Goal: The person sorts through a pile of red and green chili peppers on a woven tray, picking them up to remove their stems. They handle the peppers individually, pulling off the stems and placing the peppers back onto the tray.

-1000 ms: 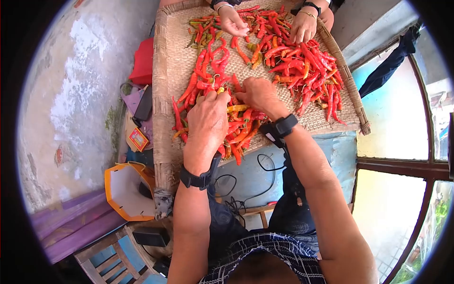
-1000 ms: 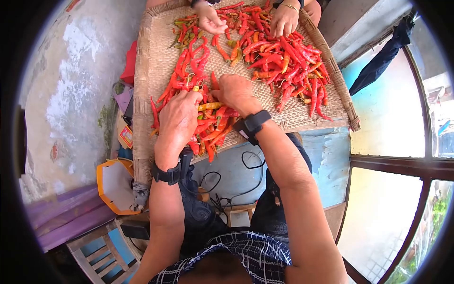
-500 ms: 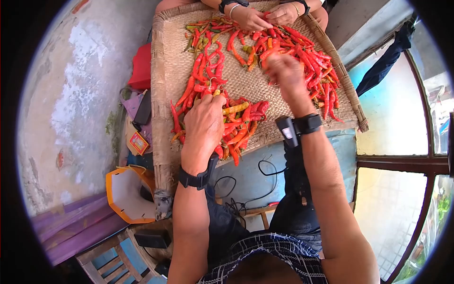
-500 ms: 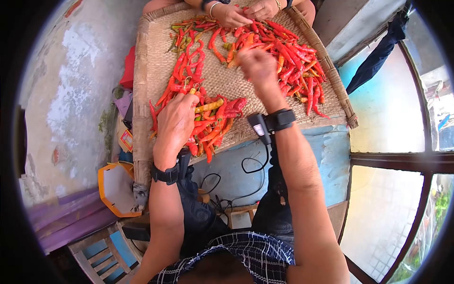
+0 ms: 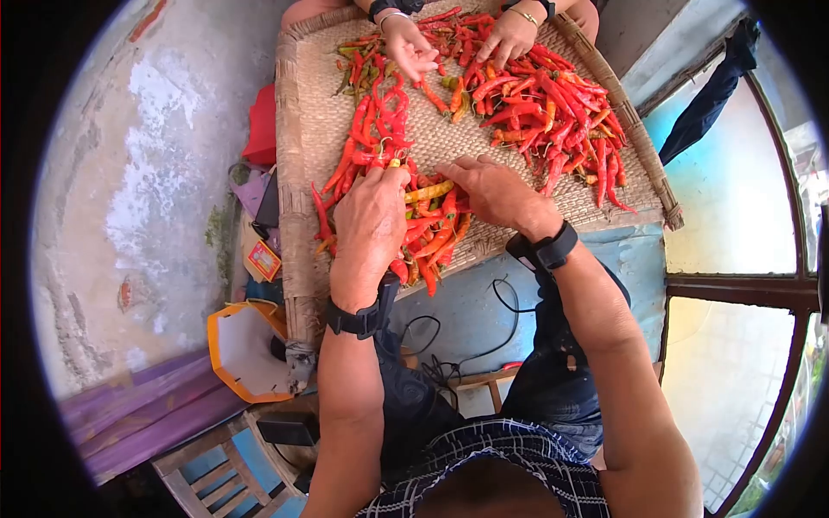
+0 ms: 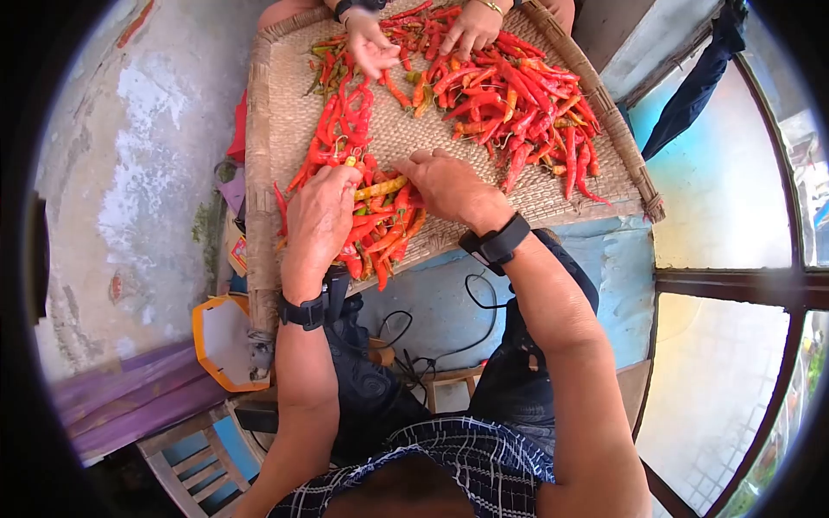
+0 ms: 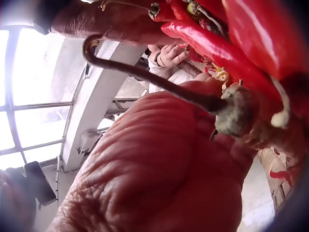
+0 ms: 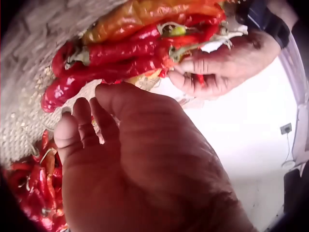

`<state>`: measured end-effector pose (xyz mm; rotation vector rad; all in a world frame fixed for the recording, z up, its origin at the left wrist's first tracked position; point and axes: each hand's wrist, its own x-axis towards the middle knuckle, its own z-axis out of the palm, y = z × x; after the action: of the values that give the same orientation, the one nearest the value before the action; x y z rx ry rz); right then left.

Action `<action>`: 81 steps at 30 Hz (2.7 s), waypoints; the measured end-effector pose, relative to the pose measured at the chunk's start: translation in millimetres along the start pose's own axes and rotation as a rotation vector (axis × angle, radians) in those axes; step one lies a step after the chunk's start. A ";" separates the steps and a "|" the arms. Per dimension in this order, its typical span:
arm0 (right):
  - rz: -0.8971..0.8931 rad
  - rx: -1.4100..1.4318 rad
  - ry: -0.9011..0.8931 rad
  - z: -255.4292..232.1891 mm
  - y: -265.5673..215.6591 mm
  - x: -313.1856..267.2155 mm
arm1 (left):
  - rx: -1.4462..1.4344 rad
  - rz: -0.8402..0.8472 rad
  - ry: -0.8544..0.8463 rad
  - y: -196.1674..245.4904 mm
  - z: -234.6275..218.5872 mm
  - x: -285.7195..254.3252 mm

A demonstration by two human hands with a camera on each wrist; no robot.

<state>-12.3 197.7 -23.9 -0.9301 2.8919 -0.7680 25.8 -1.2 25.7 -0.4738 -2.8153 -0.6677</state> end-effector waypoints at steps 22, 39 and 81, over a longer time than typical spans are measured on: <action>0.054 0.094 -0.072 -21.1 0.7 -7.4 | -0.145 0.164 0.086 19.8 1.6 8.1; 0.062 0.437 0.105 -33.8 -12.0 -8.4 | -0.106 0.189 0.079 21.6 17.1 8.8; 0.279 0.140 0.611 -45.3 41.3 0.3 | -0.042 -0.014 0.188 6.4 0.2 7.6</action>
<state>-42.1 247.0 -2.8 -0.2921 3.2832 -1.4035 21.0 6.4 30.2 -0.3774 -2.6356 -0.7346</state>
